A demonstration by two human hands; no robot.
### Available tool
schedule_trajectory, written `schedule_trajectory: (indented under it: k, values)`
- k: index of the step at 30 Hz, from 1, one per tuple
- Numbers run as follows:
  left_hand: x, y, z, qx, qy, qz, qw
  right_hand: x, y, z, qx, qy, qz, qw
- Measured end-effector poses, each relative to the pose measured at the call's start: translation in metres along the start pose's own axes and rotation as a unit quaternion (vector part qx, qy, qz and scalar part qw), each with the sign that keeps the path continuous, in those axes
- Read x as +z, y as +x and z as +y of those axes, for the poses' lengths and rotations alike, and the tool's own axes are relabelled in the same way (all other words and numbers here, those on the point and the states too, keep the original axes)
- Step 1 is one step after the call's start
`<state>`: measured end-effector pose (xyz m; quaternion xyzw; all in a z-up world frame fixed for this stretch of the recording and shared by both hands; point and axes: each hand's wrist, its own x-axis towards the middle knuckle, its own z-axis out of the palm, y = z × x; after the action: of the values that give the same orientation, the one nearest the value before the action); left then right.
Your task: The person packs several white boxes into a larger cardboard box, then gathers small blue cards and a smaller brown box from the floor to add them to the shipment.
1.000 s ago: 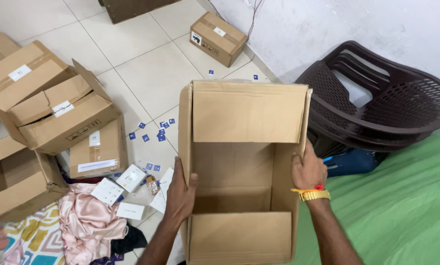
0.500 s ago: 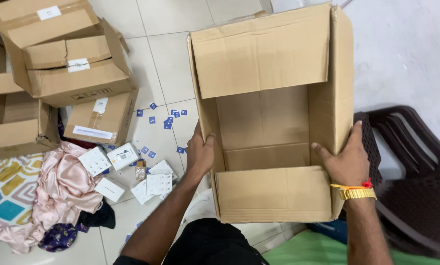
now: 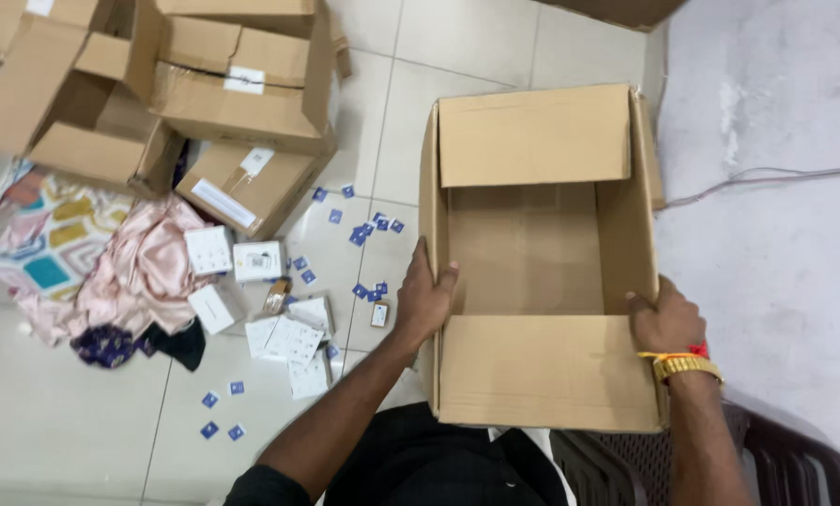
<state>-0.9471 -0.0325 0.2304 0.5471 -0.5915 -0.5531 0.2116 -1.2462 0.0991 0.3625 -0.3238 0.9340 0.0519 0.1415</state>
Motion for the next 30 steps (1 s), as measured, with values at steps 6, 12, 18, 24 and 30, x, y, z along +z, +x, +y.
schedule_trajectory:
  k: [6, 12, 18, 24, 30]
  values:
    - [0.04, 0.069, -0.016, -0.155, -0.047, 0.01, 0.987, -0.022, 0.163, -0.093, -0.104, -0.081, -0.049, 0.99]
    - [0.116, 0.153, -0.051, -0.356, -0.167, 0.081, 0.916, 0.042, 0.352, -0.206, -0.321, -0.207, -0.109, 0.918]
    - [0.176, 0.238, -0.127, -0.449, -0.282, 0.107, 0.841, 0.159, 0.483, -0.318, -0.429, -0.319, -0.17, 0.828]
    - [0.255, 0.284, -0.281, -0.363, -0.283, 0.104, 0.882, 0.324, 0.518, -0.422, -0.546, -0.386, -0.195, 0.717]
    - [0.208, 0.211, -0.395, -0.516, -0.205, 0.162, 0.816, 0.459, 0.466, -0.491, -0.631, -0.432, -0.194, 0.614]
